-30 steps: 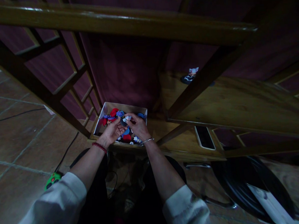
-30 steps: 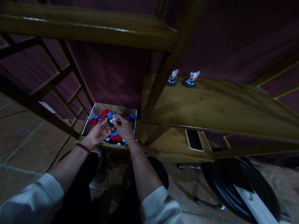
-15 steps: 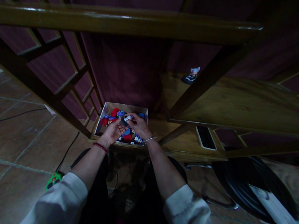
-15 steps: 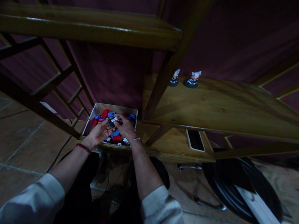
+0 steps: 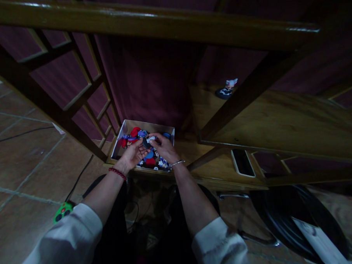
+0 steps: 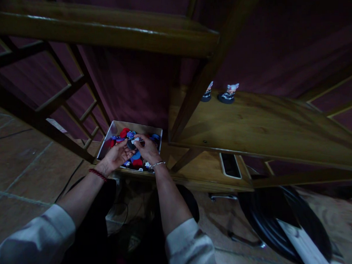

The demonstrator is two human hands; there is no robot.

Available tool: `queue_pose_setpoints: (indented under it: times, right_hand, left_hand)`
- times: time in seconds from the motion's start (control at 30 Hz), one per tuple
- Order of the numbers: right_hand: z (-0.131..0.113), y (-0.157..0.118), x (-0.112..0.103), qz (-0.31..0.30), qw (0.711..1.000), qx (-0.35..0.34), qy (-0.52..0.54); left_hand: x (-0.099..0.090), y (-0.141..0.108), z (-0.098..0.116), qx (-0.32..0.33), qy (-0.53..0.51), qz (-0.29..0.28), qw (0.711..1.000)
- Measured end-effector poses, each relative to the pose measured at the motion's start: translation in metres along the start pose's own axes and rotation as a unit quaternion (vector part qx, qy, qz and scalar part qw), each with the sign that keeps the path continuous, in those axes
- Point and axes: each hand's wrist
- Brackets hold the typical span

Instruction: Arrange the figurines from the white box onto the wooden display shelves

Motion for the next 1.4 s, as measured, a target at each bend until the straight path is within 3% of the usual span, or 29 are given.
queue_pose_setpoints:
  times: [0.2, 0.4, 0.7, 1.4]
  right_hand:
    - [-0.004, -0.001, -0.001, -0.008, 0.999, 0.018, 0.034]
    - [0.004, 0.002, 0.001, 0.015, 0.998, 0.011, 0.063]
    - [0.014, 0.008, 0.004, -0.007, 0.996, 0.005, 0.092]
    - [0.010, 0.006, 0.001, -0.027, 0.993, -0.007, 0.115]
  left_hand:
    - [0.001, 0.000, 0.001, -0.004, 0.002, -0.003, 1.000]
    - [0.005, -0.003, 0.003, 0.001, -0.001, 0.006, 1.000]
    - [0.003, -0.001, 0.001, 0.004, -0.026, 0.010, 1.000]
    - [0.003, 0.000, 0.001, 0.010, -0.015, 0.018, 1.000]
Point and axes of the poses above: each hand's wrist, its own y-axis towards the middle knuckle, its own x-axis out of the palm, z = x × y, and after that the axes turned 12 degrees about x, right-handed
